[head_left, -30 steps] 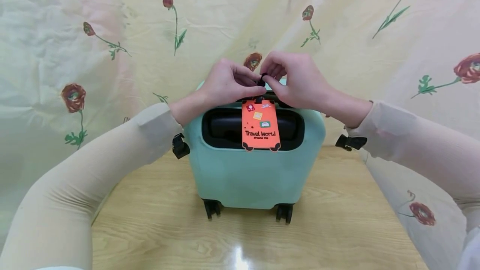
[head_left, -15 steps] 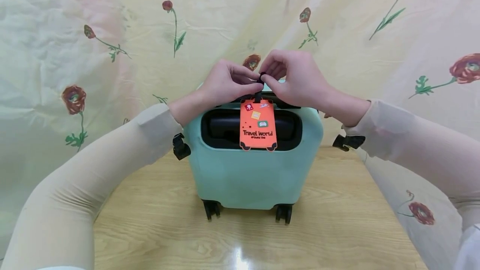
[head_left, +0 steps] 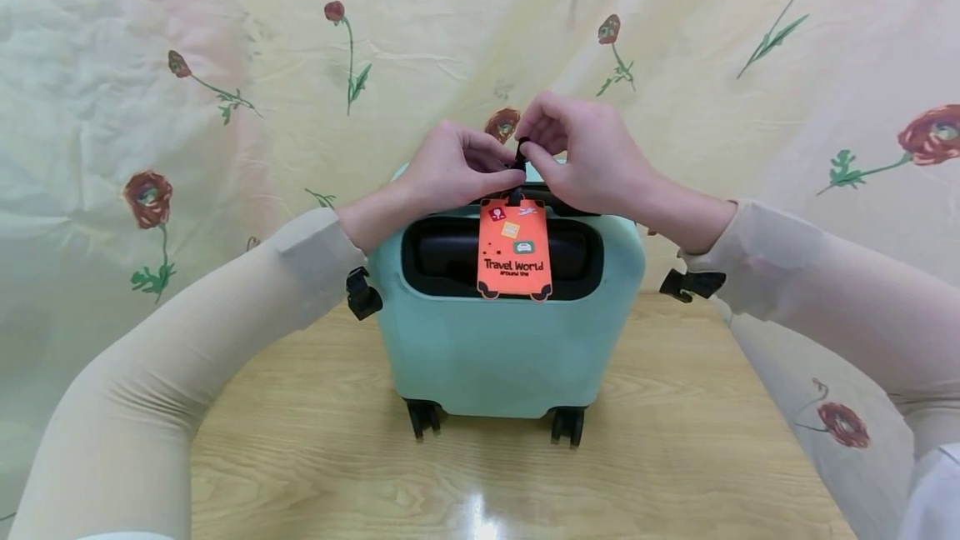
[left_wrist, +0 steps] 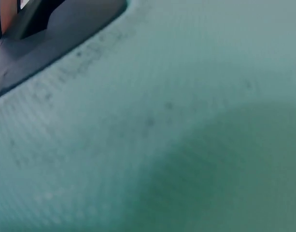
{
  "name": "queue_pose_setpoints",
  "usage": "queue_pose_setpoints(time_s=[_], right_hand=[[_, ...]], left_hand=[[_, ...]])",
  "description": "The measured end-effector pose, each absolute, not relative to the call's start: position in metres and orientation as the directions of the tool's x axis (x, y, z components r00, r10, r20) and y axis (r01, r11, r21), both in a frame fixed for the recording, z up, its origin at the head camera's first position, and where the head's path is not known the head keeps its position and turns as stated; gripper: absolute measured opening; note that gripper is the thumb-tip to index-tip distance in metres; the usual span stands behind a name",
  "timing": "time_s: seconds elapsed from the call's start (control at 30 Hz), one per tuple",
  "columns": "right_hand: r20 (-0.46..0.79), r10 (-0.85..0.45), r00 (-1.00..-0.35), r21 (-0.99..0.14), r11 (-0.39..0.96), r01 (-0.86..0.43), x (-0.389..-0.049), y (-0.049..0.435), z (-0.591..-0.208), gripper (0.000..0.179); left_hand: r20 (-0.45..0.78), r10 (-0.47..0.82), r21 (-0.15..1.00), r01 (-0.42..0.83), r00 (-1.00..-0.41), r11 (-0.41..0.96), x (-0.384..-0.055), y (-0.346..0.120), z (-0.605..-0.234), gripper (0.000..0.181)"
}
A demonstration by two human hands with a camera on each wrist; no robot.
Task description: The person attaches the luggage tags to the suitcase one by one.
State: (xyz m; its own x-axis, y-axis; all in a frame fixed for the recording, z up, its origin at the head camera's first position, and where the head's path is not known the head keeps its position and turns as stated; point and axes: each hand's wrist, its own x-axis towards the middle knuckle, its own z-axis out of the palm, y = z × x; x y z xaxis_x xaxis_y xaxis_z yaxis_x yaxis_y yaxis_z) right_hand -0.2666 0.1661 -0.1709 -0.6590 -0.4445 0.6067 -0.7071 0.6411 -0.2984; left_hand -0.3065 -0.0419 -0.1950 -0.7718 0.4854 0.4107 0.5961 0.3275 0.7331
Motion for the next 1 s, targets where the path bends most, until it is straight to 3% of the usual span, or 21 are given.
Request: queue_pose_setpoints(time_s=[0.27, 0.67, 1.0], right_hand=[[0.616, -0.416, -0.669, -0.37, 0.598, -0.711, -0.27, 0.164, -0.174, 0.01], [0.555, -0.311, -0.771, -0.522, 0.592, -0.614, -0.264, 0.17, -0.163, 0.01], [0.588, -0.297, -0.752, -0.599, 0.464, -0.652, -0.269, 0.172, -0.168, 0.01]], left_hand=[[0.396, 0.492, 0.732, 0.59, -0.775, 0.34, -0.305, -0.042, -0.194, 0.025], [0.329, 0.592, 0.723, 0.6, -0.735, 0.342, -0.308, -0.041, -0.193, 0.016], [0.299, 0.594, 0.764, 0.56, -0.747, 0.32, -0.309, -0.043, -0.194, 0.02]])
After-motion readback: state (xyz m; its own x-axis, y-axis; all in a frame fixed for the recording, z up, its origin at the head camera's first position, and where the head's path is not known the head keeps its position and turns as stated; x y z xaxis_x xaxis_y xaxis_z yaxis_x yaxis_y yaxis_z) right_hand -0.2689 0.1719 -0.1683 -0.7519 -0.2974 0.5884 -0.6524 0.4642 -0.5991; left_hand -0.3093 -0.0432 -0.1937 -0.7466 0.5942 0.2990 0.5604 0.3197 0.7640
